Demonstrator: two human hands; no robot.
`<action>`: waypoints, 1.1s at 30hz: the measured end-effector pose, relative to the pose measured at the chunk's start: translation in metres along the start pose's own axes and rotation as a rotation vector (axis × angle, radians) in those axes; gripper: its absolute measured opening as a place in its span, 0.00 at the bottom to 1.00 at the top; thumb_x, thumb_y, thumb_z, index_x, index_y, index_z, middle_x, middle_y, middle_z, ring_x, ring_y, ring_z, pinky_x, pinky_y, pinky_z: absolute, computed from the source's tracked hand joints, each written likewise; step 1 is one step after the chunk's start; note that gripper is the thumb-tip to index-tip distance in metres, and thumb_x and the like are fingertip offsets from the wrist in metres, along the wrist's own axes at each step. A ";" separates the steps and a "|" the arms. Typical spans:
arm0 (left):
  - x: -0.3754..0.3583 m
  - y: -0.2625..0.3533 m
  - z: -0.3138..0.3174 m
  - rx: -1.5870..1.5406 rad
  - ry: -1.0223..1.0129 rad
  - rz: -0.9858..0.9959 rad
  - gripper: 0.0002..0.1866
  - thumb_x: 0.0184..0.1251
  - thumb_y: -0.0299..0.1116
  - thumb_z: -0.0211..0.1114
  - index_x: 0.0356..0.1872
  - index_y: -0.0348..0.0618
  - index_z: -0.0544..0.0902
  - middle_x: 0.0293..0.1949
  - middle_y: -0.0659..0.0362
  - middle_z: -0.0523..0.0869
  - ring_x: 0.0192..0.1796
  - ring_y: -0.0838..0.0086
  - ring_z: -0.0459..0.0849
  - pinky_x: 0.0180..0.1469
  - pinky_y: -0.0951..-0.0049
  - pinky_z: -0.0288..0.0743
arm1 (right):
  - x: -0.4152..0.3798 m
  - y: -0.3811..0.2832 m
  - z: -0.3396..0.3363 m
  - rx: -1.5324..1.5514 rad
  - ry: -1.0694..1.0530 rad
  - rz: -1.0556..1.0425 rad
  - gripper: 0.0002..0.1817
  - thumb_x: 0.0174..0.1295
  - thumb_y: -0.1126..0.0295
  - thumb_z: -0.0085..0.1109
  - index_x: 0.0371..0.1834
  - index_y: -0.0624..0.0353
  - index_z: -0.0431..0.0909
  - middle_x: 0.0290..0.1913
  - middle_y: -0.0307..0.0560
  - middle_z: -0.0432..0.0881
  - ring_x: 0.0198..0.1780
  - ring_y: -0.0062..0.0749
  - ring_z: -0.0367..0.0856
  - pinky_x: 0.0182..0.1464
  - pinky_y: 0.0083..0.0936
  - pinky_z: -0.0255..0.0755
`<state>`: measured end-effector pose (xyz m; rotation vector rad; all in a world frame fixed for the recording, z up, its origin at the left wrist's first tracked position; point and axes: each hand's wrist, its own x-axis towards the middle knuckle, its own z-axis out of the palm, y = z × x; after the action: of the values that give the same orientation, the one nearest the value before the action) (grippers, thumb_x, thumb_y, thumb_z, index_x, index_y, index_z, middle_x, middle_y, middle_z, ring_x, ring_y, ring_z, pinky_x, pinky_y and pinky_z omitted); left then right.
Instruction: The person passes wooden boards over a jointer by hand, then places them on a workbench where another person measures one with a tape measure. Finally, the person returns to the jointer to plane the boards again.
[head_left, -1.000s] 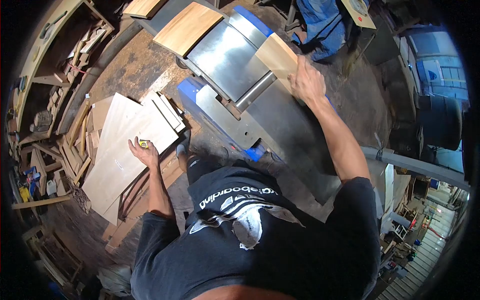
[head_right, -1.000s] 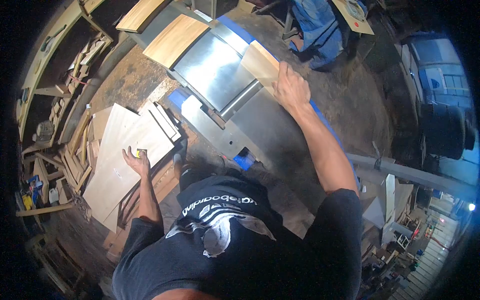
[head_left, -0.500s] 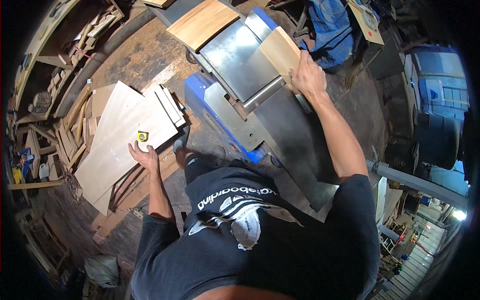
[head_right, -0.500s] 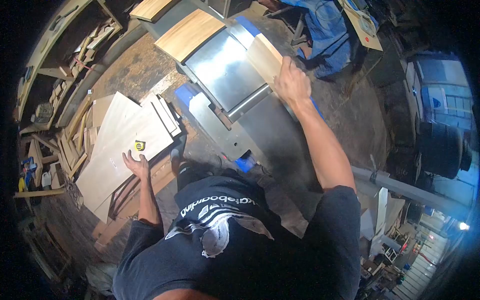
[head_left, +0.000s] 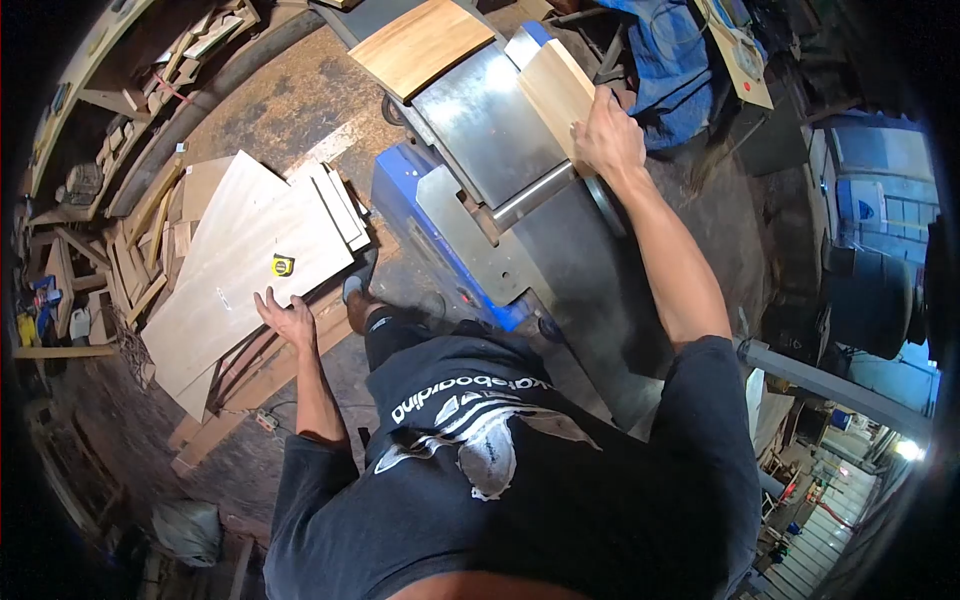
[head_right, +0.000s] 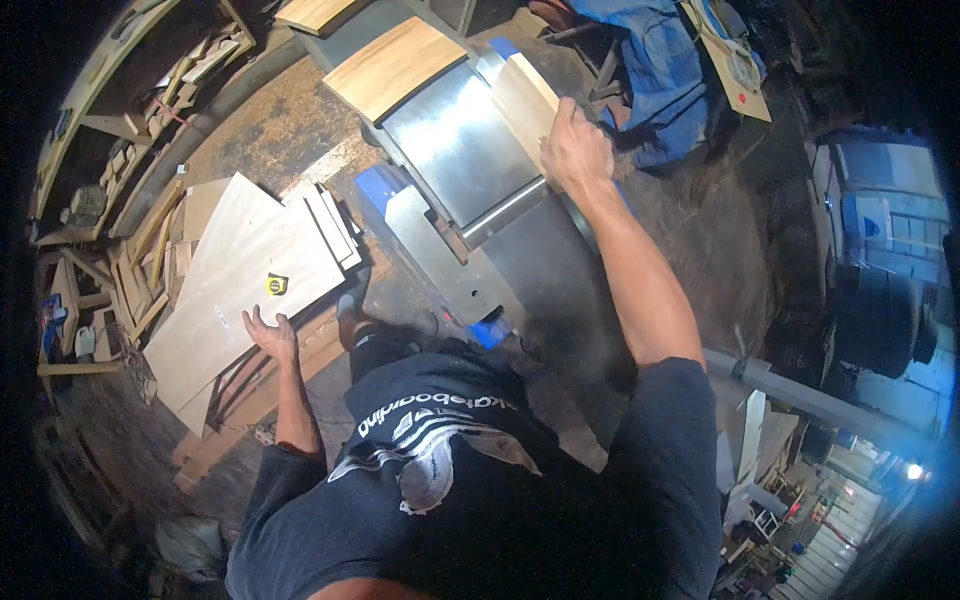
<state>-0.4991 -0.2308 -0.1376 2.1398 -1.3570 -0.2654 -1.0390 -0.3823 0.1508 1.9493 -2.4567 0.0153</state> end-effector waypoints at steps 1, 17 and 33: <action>-0.002 -0.002 0.000 0.001 0.003 -0.006 0.33 0.59 0.31 0.64 0.68 0.29 0.72 0.76 0.36 0.58 0.77 0.41 0.59 0.77 0.49 0.55 | 0.002 -0.003 -0.001 -0.001 -0.001 -0.007 0.28 0.60 0.61 0.67 0.54 0.64 0.65 0.53 0.70 0.82 0.52 0.69 0.83 0.55 0.55 0.78; -0.002 0.008 0.011 -0.006 -0.047 0.006 0.32 0.58 0.28 0.65 0.67 0.29 0.73 0.75 0.38 0.61 0.77 0.44 0.59 0.78 0.51 0.53 | 0.030 -0.013 0.007 -0.036 0.037 -0.055 0.26 0.61 0.64 0.66 0.55 0.67 0.65 0.52 0.68 0.82 0.51 0.65 0.85 0.54 0.53 0.79; 0.075 0.110 -0.008 -0.669 -0.258 -0.183 0.31 0.70 0.39 0.68 0.66 0.26 0.72 0.58 0.43 0.82 0.60 0.58 0.81 0.63 0.62 0.73 | 0.026 -0.104 -0.036 0.657 0.438 0.108 0.23 0.64 0.66 0.65 0.54 0.69 0.69 0.50 0.73 0.82 0.54 0.73 0.79 0.56 0.59 0.72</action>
<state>-0.5439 -0.3281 -0.0583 1.6875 -1.0020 -0.9509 -0.9440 -0.4312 0.1877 1.7017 -2.4098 1.2410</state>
